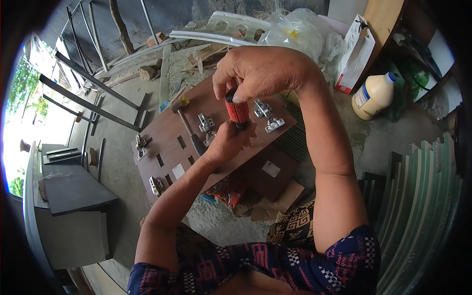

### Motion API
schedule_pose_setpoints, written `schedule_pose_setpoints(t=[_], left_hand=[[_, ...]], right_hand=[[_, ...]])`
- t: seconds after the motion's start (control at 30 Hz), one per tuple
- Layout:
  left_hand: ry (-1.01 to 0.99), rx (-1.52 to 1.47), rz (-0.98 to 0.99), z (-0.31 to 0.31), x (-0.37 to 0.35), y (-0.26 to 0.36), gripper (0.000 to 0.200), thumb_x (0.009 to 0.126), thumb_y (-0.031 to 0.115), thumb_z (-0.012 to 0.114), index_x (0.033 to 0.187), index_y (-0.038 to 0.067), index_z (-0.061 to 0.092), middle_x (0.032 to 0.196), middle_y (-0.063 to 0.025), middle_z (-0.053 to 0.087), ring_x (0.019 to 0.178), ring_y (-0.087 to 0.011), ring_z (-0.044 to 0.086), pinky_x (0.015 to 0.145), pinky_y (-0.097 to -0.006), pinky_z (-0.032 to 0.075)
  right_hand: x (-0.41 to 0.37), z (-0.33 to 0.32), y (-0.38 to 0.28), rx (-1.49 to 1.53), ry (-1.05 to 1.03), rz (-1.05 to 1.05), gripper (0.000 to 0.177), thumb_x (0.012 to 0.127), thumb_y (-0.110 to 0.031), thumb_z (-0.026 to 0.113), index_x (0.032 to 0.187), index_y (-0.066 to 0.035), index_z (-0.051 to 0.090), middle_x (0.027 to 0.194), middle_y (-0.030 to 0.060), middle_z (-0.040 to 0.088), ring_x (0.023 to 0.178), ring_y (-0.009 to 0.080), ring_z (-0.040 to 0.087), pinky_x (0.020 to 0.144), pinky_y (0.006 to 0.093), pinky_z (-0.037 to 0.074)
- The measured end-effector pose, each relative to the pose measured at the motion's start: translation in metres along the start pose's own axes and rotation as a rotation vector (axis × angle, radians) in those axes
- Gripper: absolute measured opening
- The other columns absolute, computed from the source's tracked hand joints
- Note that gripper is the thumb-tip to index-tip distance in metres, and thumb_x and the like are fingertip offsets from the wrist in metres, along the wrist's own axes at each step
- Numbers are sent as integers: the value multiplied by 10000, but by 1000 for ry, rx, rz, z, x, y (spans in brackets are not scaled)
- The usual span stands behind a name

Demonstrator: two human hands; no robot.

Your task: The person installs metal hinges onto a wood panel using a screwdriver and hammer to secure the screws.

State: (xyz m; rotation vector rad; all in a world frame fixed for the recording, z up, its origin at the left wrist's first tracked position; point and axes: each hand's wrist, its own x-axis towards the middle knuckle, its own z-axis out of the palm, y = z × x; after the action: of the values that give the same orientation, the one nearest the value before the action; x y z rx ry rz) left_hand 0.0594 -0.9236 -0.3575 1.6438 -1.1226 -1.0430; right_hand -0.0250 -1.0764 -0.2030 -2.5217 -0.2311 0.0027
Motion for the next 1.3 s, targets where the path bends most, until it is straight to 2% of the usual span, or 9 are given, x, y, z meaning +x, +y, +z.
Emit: schedule_pose_setpoints(t=[0.27,0.47,0.67,0.77,0.87,0.97,1.13,1.23,1.3], left_hand=[[9,-16,20,1,-1,-2,172,923,209,553,996,53,544,854,-24,631,688,-87,595,571,-237,485],[1,4,47,4,-4,-2,199,924,224,558,1023,52,538,887,-26,621,715,-87,586,573,-237,483],[20,17,57,4,-17,-3,239,934,245,573,1042,37,531,886,-42,591,747,-103,568,628,-260,481],[16,-60,146,4,-27,-10,268,943,277,558,1016,21,525,835,-59,568,759,-132,539,701,-306,467],[13,-59,217,2,-30,-17,290,941,292,568,1034,22,517,857,-72,571,788,-152,551,722,-320,470],[28,-65,241,1,-29,-15,324,931,304,591,1062,19,507,882,-93,585,809,-181,565,751,-342,471],[64,-55,243,-2,-27,-24,406,926,324,598,1139,8,459,916,-150,609,818,-236,591,766,-368,472],[90,-25,288,-3,-29,-26,369,961,345,536,1141,34,452,905,-32,537,791,-109,549,678,-271,495],[70,-11,269,-6,-30,-20,382,970,336,518,1169,22,428,890,-55,560,797,-121,554,694,-290,493]], right_hand=[[0,1,3,20,-8,4,225,628,-73,665,838,9,666,794,86,641,732,185,587,665,310,483],[-6,-1,-8,122,-26,110,193,615,-101,699,731,36,627,641,90,637,590,163,597,579,308,473],[-1,7,-13,169,9,98,251,605,-181,725,612,21,576,607,86,629,547,146,589,500,300,432],[2,9,-27,45,7,66,262,612,-205,716,600,15,575,586,96,609,548,156,594,501,311,428],[9,18,-32,-66,54,-2,298,564,-267,719,586,1,594,547,139,565,532,253,587,521,364,449],[10,20,-40,-184,110,10,330,628,-294,695,583,9,573,554,135,555,515,261,553,511,356,417],[14,22,-49,-282,140,149,353,617,-330,689,554,1,584,548,162,546,551,318,571,564,394,454],[16,20,-57,-327,96,246,318,642,-315,674,589,-7,615,584,171,571,610,338,601,621,405,480],[17,22,-59,-335,122,242,281,679,-289,657,652,-9,640,632,176,594,657,342,615,659,410,487]])
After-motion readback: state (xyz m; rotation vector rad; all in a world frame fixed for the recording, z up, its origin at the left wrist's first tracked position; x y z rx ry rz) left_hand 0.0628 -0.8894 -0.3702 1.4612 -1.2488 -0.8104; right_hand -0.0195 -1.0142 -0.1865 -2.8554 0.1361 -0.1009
